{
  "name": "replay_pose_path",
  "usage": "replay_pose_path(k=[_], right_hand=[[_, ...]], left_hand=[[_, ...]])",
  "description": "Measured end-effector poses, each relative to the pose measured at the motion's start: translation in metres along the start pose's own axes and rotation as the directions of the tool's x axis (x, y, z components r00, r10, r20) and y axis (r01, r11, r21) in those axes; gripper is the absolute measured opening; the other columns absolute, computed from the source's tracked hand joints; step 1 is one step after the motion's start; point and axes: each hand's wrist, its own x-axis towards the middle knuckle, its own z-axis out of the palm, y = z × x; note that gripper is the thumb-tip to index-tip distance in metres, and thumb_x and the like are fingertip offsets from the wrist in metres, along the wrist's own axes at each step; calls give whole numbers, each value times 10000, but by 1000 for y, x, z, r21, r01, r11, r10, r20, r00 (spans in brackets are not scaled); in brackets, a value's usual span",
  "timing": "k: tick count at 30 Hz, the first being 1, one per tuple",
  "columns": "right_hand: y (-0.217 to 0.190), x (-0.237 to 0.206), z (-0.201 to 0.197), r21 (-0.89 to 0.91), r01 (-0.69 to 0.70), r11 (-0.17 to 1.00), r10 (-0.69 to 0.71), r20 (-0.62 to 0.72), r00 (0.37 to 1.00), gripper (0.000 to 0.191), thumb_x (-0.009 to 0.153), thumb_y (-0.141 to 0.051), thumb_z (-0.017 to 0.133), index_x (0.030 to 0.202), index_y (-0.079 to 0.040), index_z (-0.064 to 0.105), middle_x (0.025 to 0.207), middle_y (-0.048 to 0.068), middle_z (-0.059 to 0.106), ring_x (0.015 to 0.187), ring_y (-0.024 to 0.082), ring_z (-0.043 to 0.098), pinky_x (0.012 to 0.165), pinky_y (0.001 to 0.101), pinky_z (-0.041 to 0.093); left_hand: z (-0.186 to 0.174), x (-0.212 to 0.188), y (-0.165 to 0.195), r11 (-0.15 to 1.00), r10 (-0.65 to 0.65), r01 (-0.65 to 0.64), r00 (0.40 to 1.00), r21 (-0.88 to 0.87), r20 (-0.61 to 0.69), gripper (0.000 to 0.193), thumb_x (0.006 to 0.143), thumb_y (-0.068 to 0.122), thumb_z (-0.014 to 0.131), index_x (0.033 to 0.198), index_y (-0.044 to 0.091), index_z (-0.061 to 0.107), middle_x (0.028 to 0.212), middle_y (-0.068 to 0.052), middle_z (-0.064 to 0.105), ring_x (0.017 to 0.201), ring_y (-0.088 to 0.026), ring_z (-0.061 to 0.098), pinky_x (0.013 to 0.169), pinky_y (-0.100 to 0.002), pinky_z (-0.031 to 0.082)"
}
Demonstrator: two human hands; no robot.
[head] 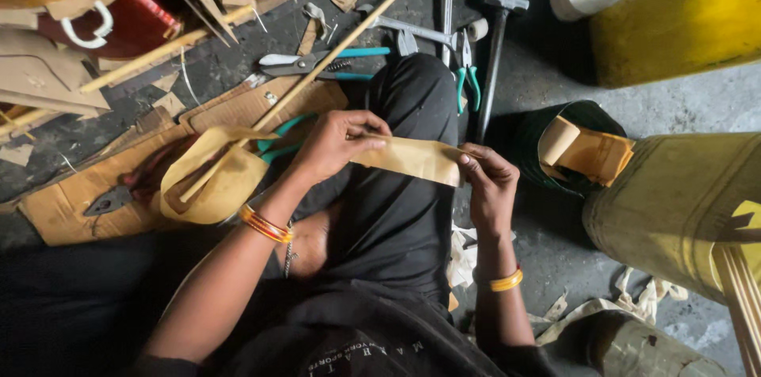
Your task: The person sits on the floor of a workshop assembling copper-wound transformer coils. They tie white wire around the coil terminals, cut and fold insulating paper strips, wrap the paper around the coils, and use pliers to secure the windings.
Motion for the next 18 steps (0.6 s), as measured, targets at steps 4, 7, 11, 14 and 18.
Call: replay_pose_path(k=[4, 7, 11, 14, 18], right_hand=[[-4, 6, -17, 3, -92, 996, 91, 131, 987, 114, 924, 6, 737, 1030, 45, 758, 935, 80, 774, 805, 101, 682, 750, 239, 534], [-11, 10, -22, -6, -92, 996, 91, 236, 967, 125, 914, 25, 739, 1033, 58, 757, 997, 111, 780, 881, 129, 703, 823, 259, 543], [-24, 9, -22, 3, -108, 994, 103, 290, 951, 150, 943, -10, 682, 1060, 45, 757, 1034, 99, 782, 932, 131, 703, 865, 263, 545], [-33, 4, -16, -56, -67, 996, 80, 278, 957, 180, 965, -49, 633, 1051, 42, 762, 1051, 88, 788, 1005, 144, 732, 950, 267, 561], [-41, -1, 0, -127, -73, 989, 95, 179, 979, 129, 913, 20, 744, 1037, 53, 747, 971, 103, 770, 909, 159, 725, 856, 283, 596]], left_hand=[[2, -1, -14, 993, 94, -94, 996, -72, 1, 206, 887, -18, 625, 1023, 4, 778, 976, -39, 788, 930, -78, 712, 875, -228, 560], [5, -3, -11, 997, 77, -77, 997, -31, -12, 219, 879, -36, 594, 974, 4, 787, 959, -40, 796, 939, -92, 726, 894, -239, 559], [6, -12, 1, 999, 33, -33, 999, -1, -20, 218, 876, -28, 584, 956, -4, 785, 949, -31, 794, 941, -86, 728, 880, -240, 557], [6, -20, 12, 996, -17, 18, 1000, -91, 13, 202, 963, 38, 587, 1003, 5, 782, 969, -12, 776, 921, -49, 666, 839, -225, 509], [21, -19, 19, 988, -2, 18, 995, 151, -102, 102, 870, 59, 791, 944, -4, 759, 857, -35, 777, 825, -59, 703, 757, -246, 579]])
